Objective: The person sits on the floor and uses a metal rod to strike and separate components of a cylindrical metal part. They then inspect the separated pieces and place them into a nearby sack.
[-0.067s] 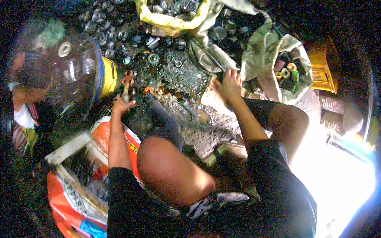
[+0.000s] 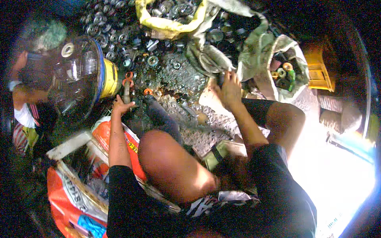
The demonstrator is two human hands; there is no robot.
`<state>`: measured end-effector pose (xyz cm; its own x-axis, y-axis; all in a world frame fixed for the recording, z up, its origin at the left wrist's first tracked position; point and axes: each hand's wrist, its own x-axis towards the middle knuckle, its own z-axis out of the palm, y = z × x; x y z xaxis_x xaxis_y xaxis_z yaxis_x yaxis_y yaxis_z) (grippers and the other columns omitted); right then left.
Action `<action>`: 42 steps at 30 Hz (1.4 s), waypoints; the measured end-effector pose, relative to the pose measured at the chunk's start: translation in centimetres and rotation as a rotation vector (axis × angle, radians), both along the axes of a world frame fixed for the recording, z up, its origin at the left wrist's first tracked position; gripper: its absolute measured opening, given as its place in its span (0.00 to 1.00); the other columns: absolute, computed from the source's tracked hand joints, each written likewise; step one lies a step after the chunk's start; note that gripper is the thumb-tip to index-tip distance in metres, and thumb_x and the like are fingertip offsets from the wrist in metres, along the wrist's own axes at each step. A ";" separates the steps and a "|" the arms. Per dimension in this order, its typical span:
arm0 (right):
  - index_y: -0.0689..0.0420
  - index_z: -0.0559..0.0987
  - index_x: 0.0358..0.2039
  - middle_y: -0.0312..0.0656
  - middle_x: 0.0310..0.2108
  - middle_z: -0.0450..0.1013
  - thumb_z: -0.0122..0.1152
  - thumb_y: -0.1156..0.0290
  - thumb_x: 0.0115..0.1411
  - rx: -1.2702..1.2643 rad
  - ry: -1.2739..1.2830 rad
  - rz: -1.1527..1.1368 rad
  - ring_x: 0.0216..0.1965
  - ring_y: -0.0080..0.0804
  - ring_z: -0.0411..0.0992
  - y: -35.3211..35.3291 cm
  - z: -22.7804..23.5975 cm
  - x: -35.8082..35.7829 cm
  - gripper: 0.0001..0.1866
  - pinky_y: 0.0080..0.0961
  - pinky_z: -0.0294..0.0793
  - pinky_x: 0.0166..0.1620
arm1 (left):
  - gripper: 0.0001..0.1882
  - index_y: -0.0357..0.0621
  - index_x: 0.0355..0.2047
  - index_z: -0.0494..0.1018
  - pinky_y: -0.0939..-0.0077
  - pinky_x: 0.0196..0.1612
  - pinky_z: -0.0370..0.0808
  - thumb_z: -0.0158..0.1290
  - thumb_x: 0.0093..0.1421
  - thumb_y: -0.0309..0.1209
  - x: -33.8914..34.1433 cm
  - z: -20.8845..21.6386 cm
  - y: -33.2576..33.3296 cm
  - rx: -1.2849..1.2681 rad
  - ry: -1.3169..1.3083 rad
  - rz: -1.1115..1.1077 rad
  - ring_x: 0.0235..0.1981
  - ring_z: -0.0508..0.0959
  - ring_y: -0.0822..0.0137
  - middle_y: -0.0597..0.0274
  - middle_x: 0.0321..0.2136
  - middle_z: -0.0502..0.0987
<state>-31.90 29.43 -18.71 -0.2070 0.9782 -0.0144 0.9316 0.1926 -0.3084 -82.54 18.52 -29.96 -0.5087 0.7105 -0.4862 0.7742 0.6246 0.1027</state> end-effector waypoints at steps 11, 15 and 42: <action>0.62 0.76 0.41 0.51 0.39 0.72 0.65 0.61 0.57 -0.282 0.553 -0.067 0.39 0.46 0.74 -13.7 17.2 15.7 0.18 0.36 0.74 0.44 | 0.25 0.43 0.59 0.68 0.76 0.41 0.77 0.57 0.64 0.35 16.2 17.1 -11.8 0.816 -0.938 0.521 0.47 0.77 0.68 0.64 0.50 0.75; 0.61 0.77 0.44 0.51 0.37 0.77 0.62 0.65 0.60 -0.314 0.723 -0.050 0.38 0.38 0.78 -12.4 22.1 17.5 0.15 0.34 0.77 0.43 | 0.23 0.43 0.58 0.67 0.75 0.40 0.78 0.53 0.61 0.28 12.2 26.4 -18.2 0.860 -0.719 0.202 0.46 0.78 0.67 0.61 0.51 0.75; 0.58 0.76 0.46 0.52 0.38 0.77 0.59 0.47 0.58 -0.511 0.266 0.160 0.43 0.51 0.76 -20.9 14.2 24.4 0.27 0.42 0.75 0.46 | 0.21 0.42 0.54 0.71 0.68 0.44 0.77 0.59 0.60 0.30 44.7 17.8 -3.2 -0.070 -0.541 -0.816 0.44 0.79 0.65 0.56 0.43 0.79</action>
